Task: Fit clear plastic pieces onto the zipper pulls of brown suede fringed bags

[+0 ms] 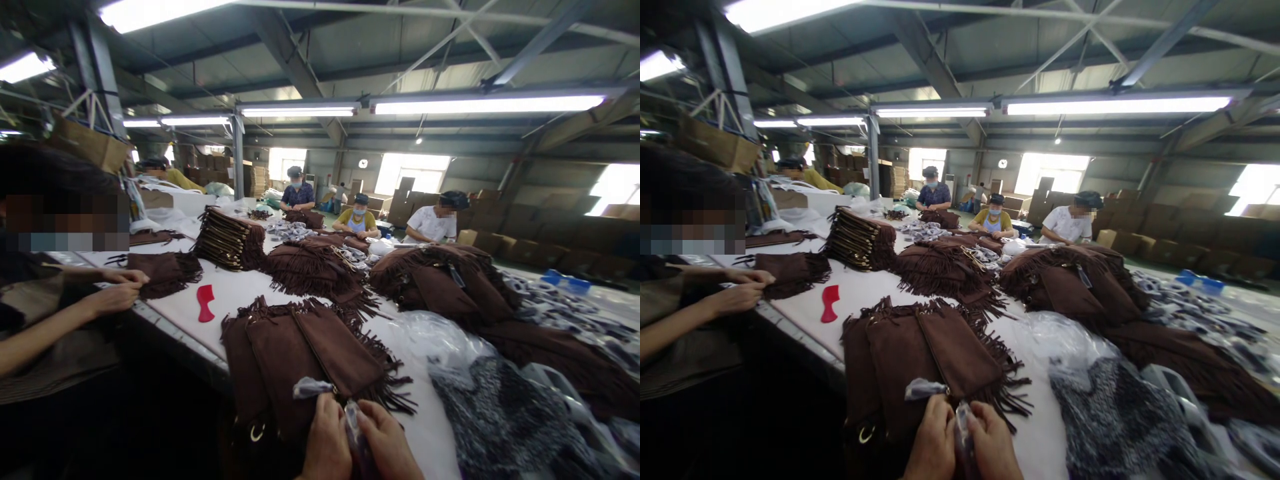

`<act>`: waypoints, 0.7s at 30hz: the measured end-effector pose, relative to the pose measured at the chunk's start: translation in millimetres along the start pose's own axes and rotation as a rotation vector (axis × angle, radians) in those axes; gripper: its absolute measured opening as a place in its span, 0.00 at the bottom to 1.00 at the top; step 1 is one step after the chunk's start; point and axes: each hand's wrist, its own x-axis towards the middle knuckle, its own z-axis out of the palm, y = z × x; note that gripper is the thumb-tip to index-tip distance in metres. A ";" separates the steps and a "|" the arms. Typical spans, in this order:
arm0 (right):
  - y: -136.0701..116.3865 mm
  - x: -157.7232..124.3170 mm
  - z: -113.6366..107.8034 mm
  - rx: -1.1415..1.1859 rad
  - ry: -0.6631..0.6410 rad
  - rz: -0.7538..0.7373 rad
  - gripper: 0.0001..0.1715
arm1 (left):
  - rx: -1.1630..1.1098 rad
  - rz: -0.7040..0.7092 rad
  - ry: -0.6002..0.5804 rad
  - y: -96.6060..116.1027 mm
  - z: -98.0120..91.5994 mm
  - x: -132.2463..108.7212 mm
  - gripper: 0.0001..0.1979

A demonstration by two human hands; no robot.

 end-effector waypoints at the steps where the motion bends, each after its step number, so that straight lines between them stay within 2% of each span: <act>1: 0.1 -0.8 0.5 0.020 -0.018 0.007 0.26 | 0.011 0.012 -0.001 -0.8 -0.9 -0.2 0.08; 5: -4.7 -2.9 2.5 0.089 -0.005 0.001 0.25 | 0.038 0.008 -0.042 -1.9 -4.3 2.2 0.10; 10: -16.7 -1.1 3.2 0.078 0.062 -0.047 0.22 | -0.010 0.020 0.006 -1.2 -2.1 9.4 0.08; 13: -14.6 5.1 5.7 0.092 0.058 -0.041 0.21 | -0.067 -0.043 0.071 0.2 1.8 15.9 0.07; 16: -7.9 12.8 10.5 0.181 0.077 0.025 0.24 | -0.135 -0.112 0.120 2.1 3.0 22.1 0.06; 19: -5.2 17.6 13.4 0.198 0.097 0.061 0.21 | -0.202 -0.161 0.118 -1.6 3.2 21.5 0.06; 21: -5.6 19.0 13.5 0.175 0.102 0.059 0.18 | -0.254 -0.197 0.108 -11.3 7.7 14.6 0.06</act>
